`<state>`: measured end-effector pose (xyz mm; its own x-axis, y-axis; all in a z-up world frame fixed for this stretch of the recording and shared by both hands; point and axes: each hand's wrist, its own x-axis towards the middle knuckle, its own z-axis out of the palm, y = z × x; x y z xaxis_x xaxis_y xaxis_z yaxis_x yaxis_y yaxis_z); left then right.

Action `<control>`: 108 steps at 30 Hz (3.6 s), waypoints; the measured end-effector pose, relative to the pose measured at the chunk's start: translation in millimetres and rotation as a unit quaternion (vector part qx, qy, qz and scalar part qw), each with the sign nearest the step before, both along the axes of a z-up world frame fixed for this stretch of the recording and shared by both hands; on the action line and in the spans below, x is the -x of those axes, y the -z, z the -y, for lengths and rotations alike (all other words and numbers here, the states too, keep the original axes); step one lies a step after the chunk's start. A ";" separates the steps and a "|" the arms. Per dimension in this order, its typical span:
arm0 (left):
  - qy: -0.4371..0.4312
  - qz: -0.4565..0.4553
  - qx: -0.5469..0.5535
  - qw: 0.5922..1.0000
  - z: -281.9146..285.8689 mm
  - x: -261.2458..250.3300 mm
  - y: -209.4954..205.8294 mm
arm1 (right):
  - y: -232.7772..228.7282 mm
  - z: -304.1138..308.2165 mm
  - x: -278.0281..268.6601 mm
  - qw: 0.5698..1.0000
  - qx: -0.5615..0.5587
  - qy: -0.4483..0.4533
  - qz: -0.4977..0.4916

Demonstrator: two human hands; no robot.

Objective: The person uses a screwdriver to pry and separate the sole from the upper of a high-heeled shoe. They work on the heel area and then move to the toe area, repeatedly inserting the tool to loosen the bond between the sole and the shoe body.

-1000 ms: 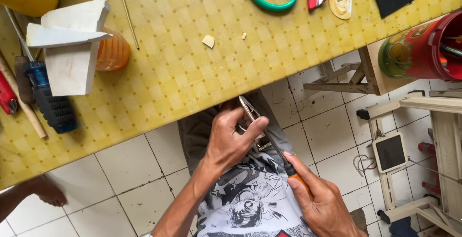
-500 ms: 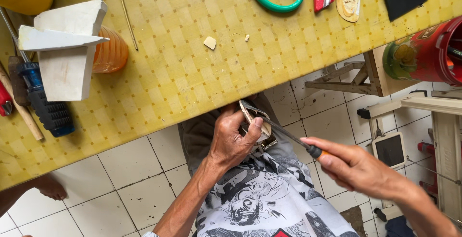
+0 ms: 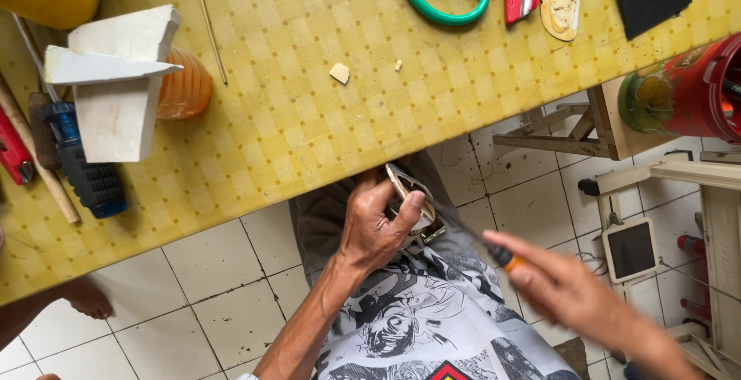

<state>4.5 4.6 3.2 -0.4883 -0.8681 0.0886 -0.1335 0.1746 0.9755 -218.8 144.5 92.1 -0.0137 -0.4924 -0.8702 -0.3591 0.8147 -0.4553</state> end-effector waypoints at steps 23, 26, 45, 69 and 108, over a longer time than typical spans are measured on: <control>0.007 0.000 -0.012 1.000 2.3 -4.7 -0.6 | 20.4 -55.2 -68.8 0.880 0.023 0.405 0.248; 0.010 -0.004 -0.009 1.000 0.8 -5.9 -0.5 | 11.7 -47.0 -76.6 0.890 0.008 0.410 0.198; -0.003 -0.020 0.017 1.000 0.8 -1.4 2.0 | 12.4 -20.7 -62.1 0.862 0.379 -0.131 -0.308; 0.051 -0.035 -0.022 0.998 2.0 -8.9 9.0 | -5.1 -93.8 -63.1 0.954 0.159 0.169 -0.191; 0.109 -0.066 0.004 0.992 14.2 -12.3 -11.5 | -22.7 -24.3 -55.8 0.993 0.068 0.043 -0.088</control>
